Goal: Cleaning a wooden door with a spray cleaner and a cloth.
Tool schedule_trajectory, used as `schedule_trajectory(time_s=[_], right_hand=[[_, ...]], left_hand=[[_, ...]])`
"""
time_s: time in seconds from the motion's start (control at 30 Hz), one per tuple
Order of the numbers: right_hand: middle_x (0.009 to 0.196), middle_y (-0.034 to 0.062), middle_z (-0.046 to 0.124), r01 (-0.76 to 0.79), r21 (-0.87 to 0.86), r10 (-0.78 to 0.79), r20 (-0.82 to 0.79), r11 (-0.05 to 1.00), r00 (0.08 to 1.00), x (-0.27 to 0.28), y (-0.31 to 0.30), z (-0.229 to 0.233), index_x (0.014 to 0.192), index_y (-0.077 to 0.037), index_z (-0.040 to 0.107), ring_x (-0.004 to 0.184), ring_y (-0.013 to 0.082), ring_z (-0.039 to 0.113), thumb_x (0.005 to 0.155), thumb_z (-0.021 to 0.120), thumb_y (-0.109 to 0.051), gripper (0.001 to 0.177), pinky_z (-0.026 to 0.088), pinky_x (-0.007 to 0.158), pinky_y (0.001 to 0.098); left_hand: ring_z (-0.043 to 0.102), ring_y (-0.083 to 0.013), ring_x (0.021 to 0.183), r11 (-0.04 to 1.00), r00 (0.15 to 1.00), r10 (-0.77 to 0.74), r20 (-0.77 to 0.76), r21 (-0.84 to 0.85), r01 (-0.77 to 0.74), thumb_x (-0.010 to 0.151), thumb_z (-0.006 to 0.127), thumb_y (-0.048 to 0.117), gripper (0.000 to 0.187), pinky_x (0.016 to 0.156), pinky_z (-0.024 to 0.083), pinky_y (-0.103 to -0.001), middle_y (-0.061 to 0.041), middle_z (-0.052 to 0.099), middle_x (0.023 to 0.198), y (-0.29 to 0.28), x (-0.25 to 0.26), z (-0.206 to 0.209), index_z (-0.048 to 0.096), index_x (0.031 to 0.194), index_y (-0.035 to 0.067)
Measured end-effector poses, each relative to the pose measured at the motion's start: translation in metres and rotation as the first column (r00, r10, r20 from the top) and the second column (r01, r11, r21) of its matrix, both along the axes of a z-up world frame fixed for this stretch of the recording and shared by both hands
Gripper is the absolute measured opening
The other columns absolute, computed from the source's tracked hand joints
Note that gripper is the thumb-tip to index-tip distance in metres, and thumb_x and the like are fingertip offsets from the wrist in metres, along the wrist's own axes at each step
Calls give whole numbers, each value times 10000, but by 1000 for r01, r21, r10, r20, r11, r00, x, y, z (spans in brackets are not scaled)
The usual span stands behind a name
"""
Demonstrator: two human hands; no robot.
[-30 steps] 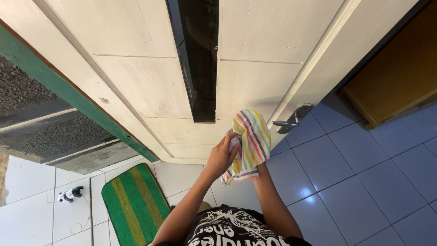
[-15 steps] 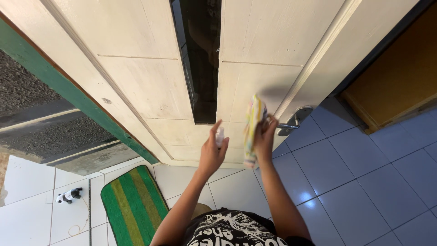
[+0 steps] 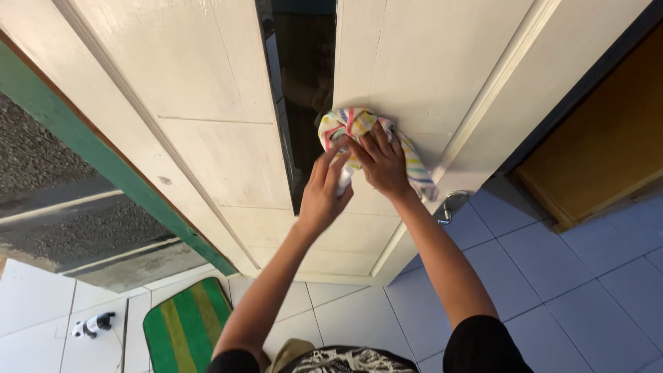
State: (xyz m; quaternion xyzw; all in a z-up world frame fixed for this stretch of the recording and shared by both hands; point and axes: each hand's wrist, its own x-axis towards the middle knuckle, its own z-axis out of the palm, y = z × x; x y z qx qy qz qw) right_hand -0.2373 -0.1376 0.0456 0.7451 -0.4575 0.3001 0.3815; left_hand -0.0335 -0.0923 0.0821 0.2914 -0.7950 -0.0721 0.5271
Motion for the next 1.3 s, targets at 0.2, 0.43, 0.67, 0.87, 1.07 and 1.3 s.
schedule_trajectory(time_s=[0.2, 0.43, 0.67, 0.87, 1.07, 1.3], right_hand=[[1405, 15, 663, -68, -88, 63, -63, 994, 996, -28, 18, 13, 1248, -188, 752, 1391, 254, 570, 1013, 636, -148, 265, 480, 1045, 432], [1304, -40, 714, -6, -56, 8, 32, 998, 999, -67, 52, 11, 1131, -233, 807, 1310, 206, 609, 945, 723, -197, 207, 504, 1021, 430], [1273, 13, 735, 45, -80, -31, 161, 996, 986, -94, 72, 12, 1027, -121, 806, 1282, 295, 637, 905, 754, -29, 162, 538, 1078, 434], [1168, 28, 730, 57, -119, -11, 363, 991, 932, -55, 64, 16, 959, -87, 769, 1238, 290, 642, 872, 718, 61, 179, 540, 1061, 415], [1193, 38, 711, -58, -95, 89, 370, 994, 925, 9, 44, 31, 991, -79, 760, 1182, 284, 634, 830, 686, 65, 228, 542, 1020, 408], [1239, 23, 710, -225, -57, 232, 283, 973, 930, 9, 43, 50, 1054, -84, 752, 1171, 258, 636, 888, 705, 15, 199, 543, 1016, 391]], left_hand=[[359, -338, 1548, 990, 985, -47, 165, -126, 68, 782, 727, -60, 910, 1227, 419, -398, -194, 348, 1661, -38, -26, -5, 308, 1588, 5], [416, -337, 1512, 980, 969, 6, 247, -192, 43, 759, 612, -79, 871, 1242, 397, -436, -210, 391, 1614, -34, -75, -35, 306, 1573, -45], [402, -309, 1535, 974, 968, -64, 244, -194, 114, 810, 574, -99, 825, 1270, 369, -423, -192, 410, 1620, -24, -116, -36, 311, 1587, -21], [382, -308, 1528, 988, 959, -71, 276, -112, 105, 765, 570, -93, 858, 1261, 357, -424, -200, 407, 1613, -24, -87, -34, 303, 1579, -42], [383, -325, 1535, 992, 964, 60, 258, -122, -29, 756, 599, -127, 880, 1232, 405, -399, -204, 385, 1631, -31, -36, -25, 314, 1583, -28], [376, -350, 1533, 974, 972, 156, 174, -193, -122, 735, 667, -133, 939, 1245, 395, -414, -217, 356, 1642, -47, -35, -41, 317, 1597, -12]])
